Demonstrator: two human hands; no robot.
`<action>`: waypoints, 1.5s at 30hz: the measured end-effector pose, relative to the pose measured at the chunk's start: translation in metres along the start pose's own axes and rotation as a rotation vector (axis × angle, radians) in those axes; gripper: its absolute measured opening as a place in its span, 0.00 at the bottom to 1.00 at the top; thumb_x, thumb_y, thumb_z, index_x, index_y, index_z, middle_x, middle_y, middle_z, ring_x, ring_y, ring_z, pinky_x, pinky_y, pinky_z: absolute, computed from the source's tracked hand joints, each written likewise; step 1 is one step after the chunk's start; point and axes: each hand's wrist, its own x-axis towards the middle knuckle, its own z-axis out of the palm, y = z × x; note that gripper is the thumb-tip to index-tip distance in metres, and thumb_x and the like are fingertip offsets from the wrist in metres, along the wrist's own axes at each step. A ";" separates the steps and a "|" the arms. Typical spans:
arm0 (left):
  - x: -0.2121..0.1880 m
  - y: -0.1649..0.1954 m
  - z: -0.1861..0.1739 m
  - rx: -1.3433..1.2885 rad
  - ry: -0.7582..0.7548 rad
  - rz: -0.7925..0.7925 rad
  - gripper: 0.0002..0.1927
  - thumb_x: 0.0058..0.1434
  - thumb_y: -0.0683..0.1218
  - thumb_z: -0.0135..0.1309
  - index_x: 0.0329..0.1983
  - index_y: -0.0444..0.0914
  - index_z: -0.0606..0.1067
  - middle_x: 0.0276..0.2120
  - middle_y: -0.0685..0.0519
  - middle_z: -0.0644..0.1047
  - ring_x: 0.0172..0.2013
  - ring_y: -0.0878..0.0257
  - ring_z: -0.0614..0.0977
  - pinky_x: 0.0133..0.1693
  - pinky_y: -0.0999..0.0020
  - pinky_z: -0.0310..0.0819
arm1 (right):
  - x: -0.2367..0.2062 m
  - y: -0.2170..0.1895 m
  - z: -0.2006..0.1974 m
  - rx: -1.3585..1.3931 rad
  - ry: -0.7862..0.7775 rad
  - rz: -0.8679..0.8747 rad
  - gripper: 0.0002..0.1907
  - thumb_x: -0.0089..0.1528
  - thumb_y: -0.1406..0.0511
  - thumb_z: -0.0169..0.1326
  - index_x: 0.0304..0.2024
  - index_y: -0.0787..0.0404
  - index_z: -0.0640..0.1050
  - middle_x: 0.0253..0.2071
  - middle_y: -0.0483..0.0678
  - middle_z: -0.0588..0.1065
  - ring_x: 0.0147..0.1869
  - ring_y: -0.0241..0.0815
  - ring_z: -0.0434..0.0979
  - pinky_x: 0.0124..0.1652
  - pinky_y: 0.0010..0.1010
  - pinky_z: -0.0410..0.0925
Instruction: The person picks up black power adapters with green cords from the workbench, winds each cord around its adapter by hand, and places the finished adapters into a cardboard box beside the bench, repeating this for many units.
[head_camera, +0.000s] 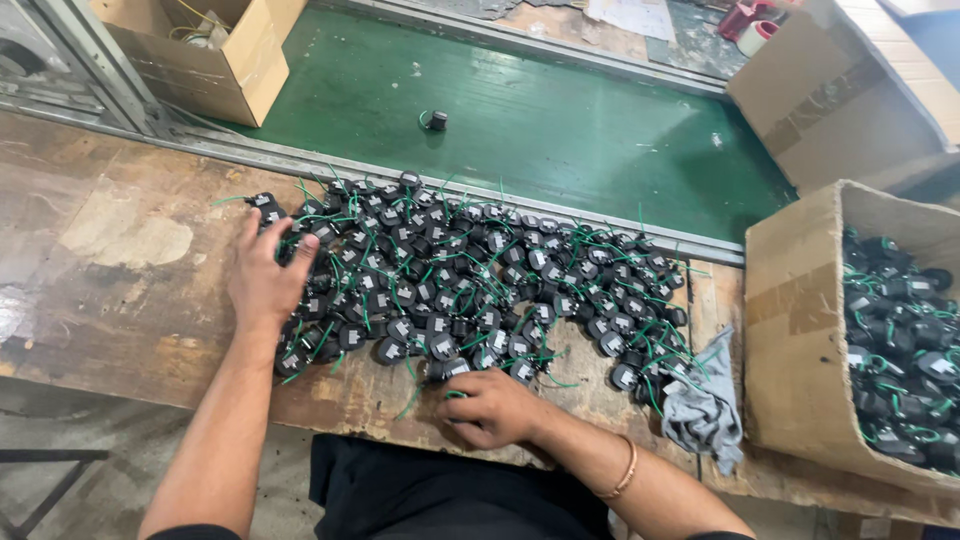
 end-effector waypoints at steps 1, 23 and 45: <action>0.000 0.003 -0.003 -0.042 0.029 0.000 0.27 0.67 0.63 0.59 0.57 0.38 0.79 0.66 0.34 0.69 0.66 0.39 0.67 0.63 0.47 0.59 | -0.002 -0.001 0.001 -0.003 0.006 0.000 0.12 0.56 0.69 0.60 0.43 0.57 0.79 0.42 0.48 0.76 0.42 0.52 0.79 0.36 0.39 0.73; -0.044 0.221 0.074 0.085 -0.568 0.451 0.14 0.46 0.53 0.69 0.30 0.41 0.82 0.36 0.53 0.77 0.46 0.52 0.78 0.41 0.55 0.76 | -0.081 0.018 -0.067 -0.029 1.251 0.290 0.08 0.63 0.77 0.55 0.43 0.64 0.76 0.41 0.49 0.73 0.33 0.34 0.75 0.32 0.23 0.71; -0.050 0.178 0.100 -0.424 -0.440 0.478 0.07 0.53 0.46 0.68 0.33 0.41 0.83 0.36 0.57 0.82 0.40 0.57 0.81 0.41 0.62 0.76 | -0.166 -0.085 -0.211 -0.580 1.393 0.305 0.22 0.66 0.83 0.50 0.58 0.61 0.68 0.55 0.49 0.67 0.53 0.40 0.73 0.55 0.34 0.73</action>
